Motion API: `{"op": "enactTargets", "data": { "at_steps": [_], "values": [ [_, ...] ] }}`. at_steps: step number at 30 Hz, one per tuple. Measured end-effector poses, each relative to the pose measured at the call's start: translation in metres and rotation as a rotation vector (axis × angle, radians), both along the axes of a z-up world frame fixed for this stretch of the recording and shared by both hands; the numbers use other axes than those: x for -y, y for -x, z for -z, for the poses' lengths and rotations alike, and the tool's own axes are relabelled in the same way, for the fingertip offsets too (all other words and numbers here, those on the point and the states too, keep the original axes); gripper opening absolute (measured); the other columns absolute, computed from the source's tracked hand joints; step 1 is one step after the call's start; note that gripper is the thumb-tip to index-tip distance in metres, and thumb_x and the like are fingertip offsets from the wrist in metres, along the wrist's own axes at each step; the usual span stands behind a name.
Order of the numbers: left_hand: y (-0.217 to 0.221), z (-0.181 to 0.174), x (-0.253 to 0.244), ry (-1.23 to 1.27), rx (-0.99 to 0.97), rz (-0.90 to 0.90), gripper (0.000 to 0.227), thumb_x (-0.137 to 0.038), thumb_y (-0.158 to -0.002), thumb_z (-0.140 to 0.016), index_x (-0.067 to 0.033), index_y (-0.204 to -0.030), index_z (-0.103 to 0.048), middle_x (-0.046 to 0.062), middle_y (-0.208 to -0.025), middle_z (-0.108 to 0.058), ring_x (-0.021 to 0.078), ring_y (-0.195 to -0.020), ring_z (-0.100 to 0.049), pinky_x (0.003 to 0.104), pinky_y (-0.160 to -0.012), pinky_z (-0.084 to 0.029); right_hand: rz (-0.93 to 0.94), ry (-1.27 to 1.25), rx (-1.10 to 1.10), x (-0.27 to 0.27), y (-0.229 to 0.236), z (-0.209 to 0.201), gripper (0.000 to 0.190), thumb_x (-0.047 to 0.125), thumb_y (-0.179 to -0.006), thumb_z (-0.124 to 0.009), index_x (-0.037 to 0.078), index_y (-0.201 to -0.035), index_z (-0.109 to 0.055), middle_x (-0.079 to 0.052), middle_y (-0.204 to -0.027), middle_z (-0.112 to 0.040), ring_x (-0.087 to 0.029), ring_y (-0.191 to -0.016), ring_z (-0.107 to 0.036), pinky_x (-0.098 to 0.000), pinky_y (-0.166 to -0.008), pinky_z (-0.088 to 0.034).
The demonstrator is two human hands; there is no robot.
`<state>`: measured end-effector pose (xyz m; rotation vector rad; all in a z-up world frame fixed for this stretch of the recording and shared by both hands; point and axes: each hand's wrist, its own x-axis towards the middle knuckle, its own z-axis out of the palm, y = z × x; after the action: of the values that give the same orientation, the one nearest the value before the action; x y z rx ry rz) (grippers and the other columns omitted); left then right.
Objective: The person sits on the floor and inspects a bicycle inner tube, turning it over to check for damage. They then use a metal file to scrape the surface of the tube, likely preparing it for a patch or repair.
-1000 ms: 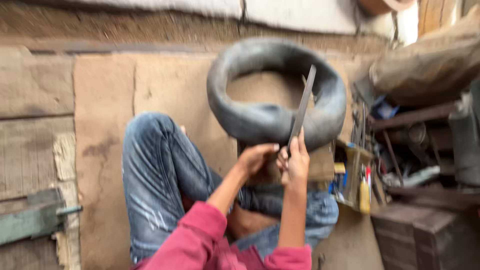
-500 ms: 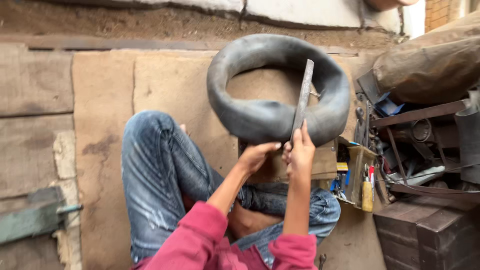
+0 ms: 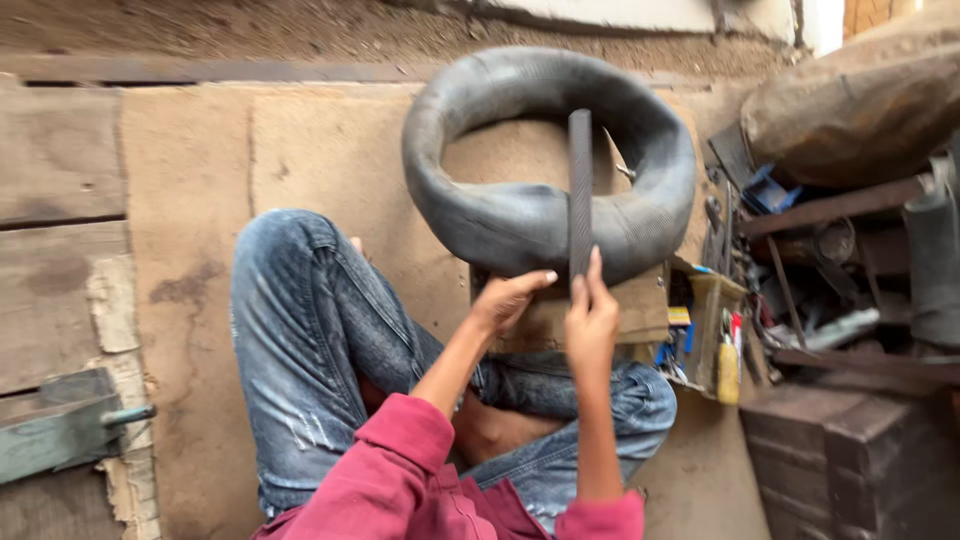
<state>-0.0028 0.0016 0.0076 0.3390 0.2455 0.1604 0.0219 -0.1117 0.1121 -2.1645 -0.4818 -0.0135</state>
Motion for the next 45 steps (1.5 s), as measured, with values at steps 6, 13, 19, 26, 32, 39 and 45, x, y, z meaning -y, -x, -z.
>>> {"op": "enactTargets", "data": {
  "at_steps": [6, 13, 19, 26, 32, 39, 45],
  "values": [
    [0.001, 0.003, 0.009, 0.063, -0.023, 0.035, 0.043, 0.004, -0.085, -0.075, 0.007, -0.126, -0.064, 0.013, -0.125, -0.068, 0.0237, -0.116, -0.064, 0.038, -0.108, -0.048, 0.251, -0.401, -0.649, -0.001, 0.032, -0.01, 0.053, 0.025, -0.105, -0.048, 0.024, -0.158, -0.04, 0.005, -0.057, -0.042, -0.003, -0.038, -0.034, -0.0229, -0.032, -0.025],
    [-0.006, 0.033, 0.014, 0.023, -0.038, 0.086, 0.039, 0.0, -0.09, -0.076, 0.0116, -0.126, -0.066, 0.014, -0.126, -0.069, 0.0228, -0.118, -0.064, 0.036, -0.109, -0.046, 0.125, -0.012, -0.164, 0.041, 0.087, 0.008, 0.048, 0.016, -0.108, -0.055, 0.017, -0.156, -0.051, 0.004, -0.075, -0.051, -0.002, -0.057, -0.04, -0.0225, -0.046, -0.038],
    [-0.005, 0.016, 0.011, 0.001, -0.015, 0.032, 0.041, 0.003, -0.087, -0.075, 0.0081, -0.126, -0.065, 0.011, -0.123, -0.068, 0.0244, -0.113, -0.064, 0.04, -0.104, -0.049, 0.17, -0.565, -0.763, -0.016, -0.021, -0.013, 0.048, 0.024, -0.105, -0.052, 0.027, -0.152, -0.049, 0.004, -0.057, -0.044, -0.004, -0.041, -0.037, -0.0224, -0.036, -0.028],
    [-0.002, 0.003, 0.009, 0.051, -0.053, 0.074, 0.043, 0.002, -0.086, -0.074, 0.0074, -0.128, -0.063, 0.012, -0.129, -0.066, 0.0238, -0.122, -0.061, 0.036, -0.109, -0.048, 0.272, -0.138, -0.425, 0.039, 0.091, 0.001, 0.052, 0.019, -0.104, -0.051, 0.019, -0.156, -0.049, -0.002, -0.063, -0.049, -0.006, -0.045, -0.038, -0.0249, -0.039, -0.034],
    [-0.004, 0.017, 0.003, 0.1, -0.438, 0.422, 0.046, -0.016, -0.091, -0.076, 0.0125, -0.126, -0.065, 0.024, -0.118, -0.066, 0.034, -0.105, -0.062, 0.046, -0.092, -0.05, 0.067, -0.014, 0.102, 0.022, 0.049, 0.023, 0.043, 0.014, -0.113, -0.053, 0.008, -0.155, -0.049, -0.007, -0.102, -0.072, -0.005, -0.076, -0.051, -0.023, -0.064, -0.049],
    [-0.004, 0.032, 0.014, 0.259, 0.151, 0.284, 0.025, -0.003, -0.1, -0.073, 0.0109, -0.119, -0.066, 0.019, -0.117, -0.067, 0.0321, -0.106, -0.062, 0.044, -0.099, -0.05, 0.229, -0.479, -0.682, -0.014, 0.008, -0.023, 0.055, 0.024, -0.105, -0.048, 0.021, -0.159, -0.04, 0.007, -0.055, -0.04, -0.003, -0.038, -0.032, -0.0212, -0.033, -0.025],
    [-0.005, 0.019, 0.006, 0.039, -0.083, 0.115, 0.033, -0.002, -0.088, -0.075, 0.0074, -0.119, -0.068, 0.011, -0.118, -0.071, 0.0228, -0.116, -0.063, 0.036, -0.107, -0.048, 0.261, -0.227, -0.489, 0.046, 0.12, -0.001, 0.054, 0.014, -0.103, -0.052, 0.016, -0.157, -0.046, 0.012, -0.085, -0.059, -0.003, -0.048, -0.037, -0.0218, -0.041, -0.034]
  ]
}}
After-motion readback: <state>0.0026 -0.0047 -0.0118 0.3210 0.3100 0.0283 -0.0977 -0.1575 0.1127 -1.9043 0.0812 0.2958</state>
